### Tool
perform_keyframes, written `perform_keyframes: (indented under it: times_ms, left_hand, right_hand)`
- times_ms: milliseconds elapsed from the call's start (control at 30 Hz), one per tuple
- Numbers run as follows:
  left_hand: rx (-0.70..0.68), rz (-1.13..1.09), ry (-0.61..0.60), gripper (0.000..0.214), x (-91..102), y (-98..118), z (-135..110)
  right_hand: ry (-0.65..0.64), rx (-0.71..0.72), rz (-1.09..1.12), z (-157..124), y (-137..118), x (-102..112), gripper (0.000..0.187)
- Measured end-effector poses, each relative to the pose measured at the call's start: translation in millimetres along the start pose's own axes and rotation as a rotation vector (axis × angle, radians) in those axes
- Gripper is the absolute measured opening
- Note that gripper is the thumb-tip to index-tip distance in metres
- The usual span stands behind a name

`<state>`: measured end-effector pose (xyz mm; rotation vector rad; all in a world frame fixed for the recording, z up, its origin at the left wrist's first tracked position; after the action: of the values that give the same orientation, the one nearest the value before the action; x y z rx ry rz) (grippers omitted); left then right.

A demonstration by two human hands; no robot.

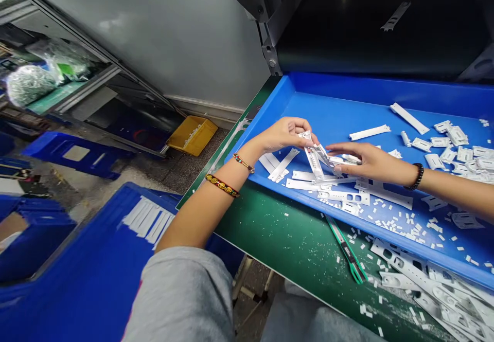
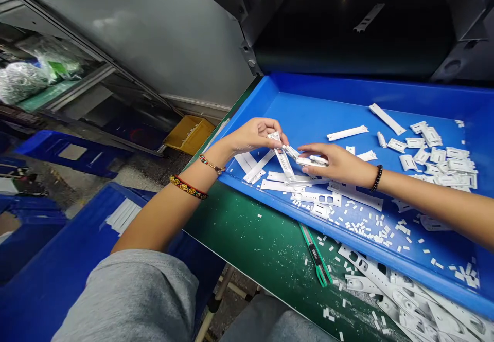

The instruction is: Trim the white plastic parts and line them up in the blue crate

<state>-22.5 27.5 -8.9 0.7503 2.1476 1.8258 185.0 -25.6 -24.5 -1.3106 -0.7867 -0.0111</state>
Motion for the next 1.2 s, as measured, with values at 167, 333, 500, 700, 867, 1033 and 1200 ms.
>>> perform_keyframes:
  times_ms: [167, 333, 500, 700, 867, 1033, 1200]
  left_hand:
    - [-0.027, -0.02, -0.081, 0.034, -8.0, 2.6, -1.2]
    - [-0.117, 0.121, 0.139, 0.03, 11.9, 5.9, -3.0]
    - [-0.193, 0.268, 0.555, 0.024, 49.6, 6.8, -9.1]
    - [0.047, 0.849, 0.236, 0.026, 62.2, -5.2, -32.5]
    - [0.109, 1.251, 0.001, 0.041, 50.8, -22.6, -46.6]
    - [0.096, 1.174, -0.054, 0.021, 49.1, -26.7, -39.0]
    - [-0.012, 0.991, -0.024, 0.024, 37.0, -6.5, -38.5]
  right_hand:
    - [-0.03, -0.012, -0.004, -4.6, -6.8, -6.4, 0.04]
    - [0.073, -0.104, 0.032, -7.3, -21.1, 13.7, 0.046]
    - [0.156, -0.206, 0.121, -8.9, -28.7, 31.3, 0.044]
    - [0.207, -0.195, 0.182, -7.4, -26.4, 37.3, 0.041]
    - [0.222, -0.193, 0.285, -5.8, -31.3, 37.7, 0.023]
    - [0.194, -0.135, 0.291, -8.0, -36.0, 36.3, 0.025]
    - [0.181, -0.127, 0.306, -9.8, -38.8, 38.7, 0.032]
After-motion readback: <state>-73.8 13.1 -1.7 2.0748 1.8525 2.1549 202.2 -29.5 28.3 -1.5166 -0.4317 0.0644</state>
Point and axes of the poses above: each hand's wrist, its own z-axis towards the middle knuckle, its own x-axis out of the back of the hand, y = z × x, the point moved 4 cm from there along z, towards the middle knuckle, and after that the axes turned 9 degrees about y, right-handed, at the moved point
